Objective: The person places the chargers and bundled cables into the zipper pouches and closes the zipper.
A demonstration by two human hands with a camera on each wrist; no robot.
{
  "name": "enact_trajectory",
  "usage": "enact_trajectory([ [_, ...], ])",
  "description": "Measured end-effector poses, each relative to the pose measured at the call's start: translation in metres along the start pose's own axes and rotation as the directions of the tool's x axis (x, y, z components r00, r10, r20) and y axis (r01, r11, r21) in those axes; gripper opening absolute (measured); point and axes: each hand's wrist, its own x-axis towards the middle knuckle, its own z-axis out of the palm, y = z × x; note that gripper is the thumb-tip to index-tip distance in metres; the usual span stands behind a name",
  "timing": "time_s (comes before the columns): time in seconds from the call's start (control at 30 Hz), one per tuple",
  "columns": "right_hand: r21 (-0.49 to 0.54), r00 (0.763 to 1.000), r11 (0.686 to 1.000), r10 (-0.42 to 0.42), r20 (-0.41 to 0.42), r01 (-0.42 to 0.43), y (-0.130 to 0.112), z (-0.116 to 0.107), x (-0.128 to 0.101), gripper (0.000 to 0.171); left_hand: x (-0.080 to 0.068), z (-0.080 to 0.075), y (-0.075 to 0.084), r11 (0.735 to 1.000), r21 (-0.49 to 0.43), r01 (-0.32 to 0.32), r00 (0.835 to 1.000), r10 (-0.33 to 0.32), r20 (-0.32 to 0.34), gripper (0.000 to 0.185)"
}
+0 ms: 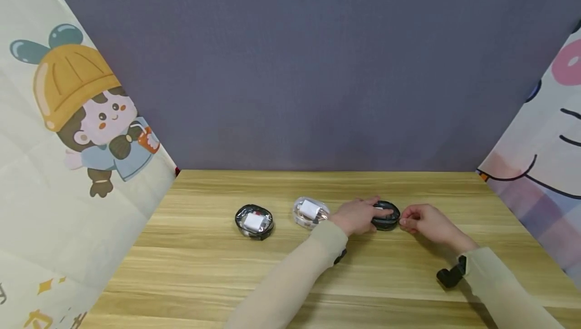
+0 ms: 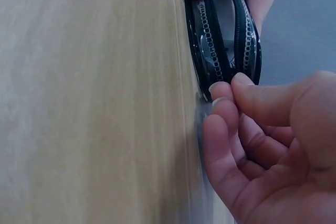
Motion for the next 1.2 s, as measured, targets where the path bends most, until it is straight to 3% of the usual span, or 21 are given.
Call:
enact_trajectory([
  [0.27, 0.061, 0.995, 0.996, -0.062, 0.076, 0.057, -0.002, 0.002, -0.003, 0.016, -0.002, -0.004, 0.001, 1.000, -0.018, 0.021, 1.000, -0.021, 0.001, 0.068],
  [0.53, 0.036, 1.000, 0.999, -0.016, -0.011, 0.016, -0.005, 0.002, 0.000, 0.014, -0.005, -0.005, -0.001, 1.000, 0.008, 0.015, 1.000, -0.015, 0.024, 0.072],
  [0.7, -0.045, 0.995, 0.999, 0.011, -0.102, -0.015, -0.002, 0.002, 0.005, 0.014, -0.009, -0.006, -0.006, 0.996, 0.076, -0.039, 0.999, 0.041, -0.021, 0.076],
  [0.83, -0.083, 0.990, 0.996, -0.001, -0.139, -0.010, 0.000, 0.002, 0.009, 0.013, -0.010, -0.007, -0.005, 0.992, 0.108, -0.065, 0.998, 0.067, -0.018, 0.078],
  [1.2, -0.040, 0.995, 0.999, -0.012, -0.096, 0.008, 0.009, 0.003, 0.019, 0.016, -0.009, -0.005, -0.003, 0.976, 0.106, -0.192, 0.981, 0.193, 0.007, 0.076],
])
